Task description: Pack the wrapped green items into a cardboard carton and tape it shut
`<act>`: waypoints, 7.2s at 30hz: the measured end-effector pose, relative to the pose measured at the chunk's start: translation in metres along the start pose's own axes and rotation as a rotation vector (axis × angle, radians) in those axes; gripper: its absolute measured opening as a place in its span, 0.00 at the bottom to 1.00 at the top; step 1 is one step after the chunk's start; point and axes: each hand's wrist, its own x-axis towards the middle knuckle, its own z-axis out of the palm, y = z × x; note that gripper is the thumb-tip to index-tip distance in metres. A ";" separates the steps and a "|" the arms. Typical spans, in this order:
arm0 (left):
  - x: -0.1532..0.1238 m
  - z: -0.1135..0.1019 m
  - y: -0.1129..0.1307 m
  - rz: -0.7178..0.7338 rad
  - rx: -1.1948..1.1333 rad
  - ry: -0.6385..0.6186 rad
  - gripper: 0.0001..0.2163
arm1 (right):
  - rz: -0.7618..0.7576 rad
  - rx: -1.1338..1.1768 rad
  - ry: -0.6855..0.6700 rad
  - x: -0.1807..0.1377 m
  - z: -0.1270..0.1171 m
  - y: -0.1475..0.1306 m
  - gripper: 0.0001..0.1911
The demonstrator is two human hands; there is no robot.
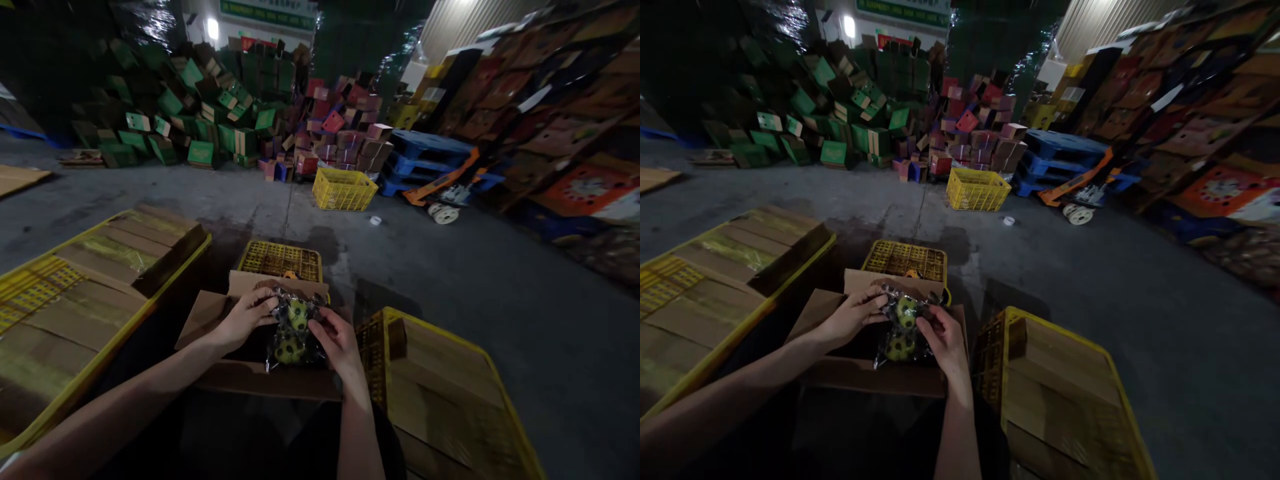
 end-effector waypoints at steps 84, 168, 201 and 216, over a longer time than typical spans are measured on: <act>-0.029 0.010 -0.053 0.114 -0.236 0.211 0.19 | -0.039 0.120 0.037 0.011 0.023 0.001 0.23; -0.036 0.010 -0.049 0.135 -0.113 0.199 0.23 | -0.106 0.010 -0.050 0.004 0.025 -0.011 0.26; -0.037 0.013 -0.048 0.189 -0.219 0.131 0.32 | -0.306 -0.203 -0.145 0.007 0.028 -0.005 0.07; -0.035 0.011 -0.051 0.207 -0.242 0.182 0.33 | -0.132 -0.072 -0.046 0.006 0.032 -0.004 0.27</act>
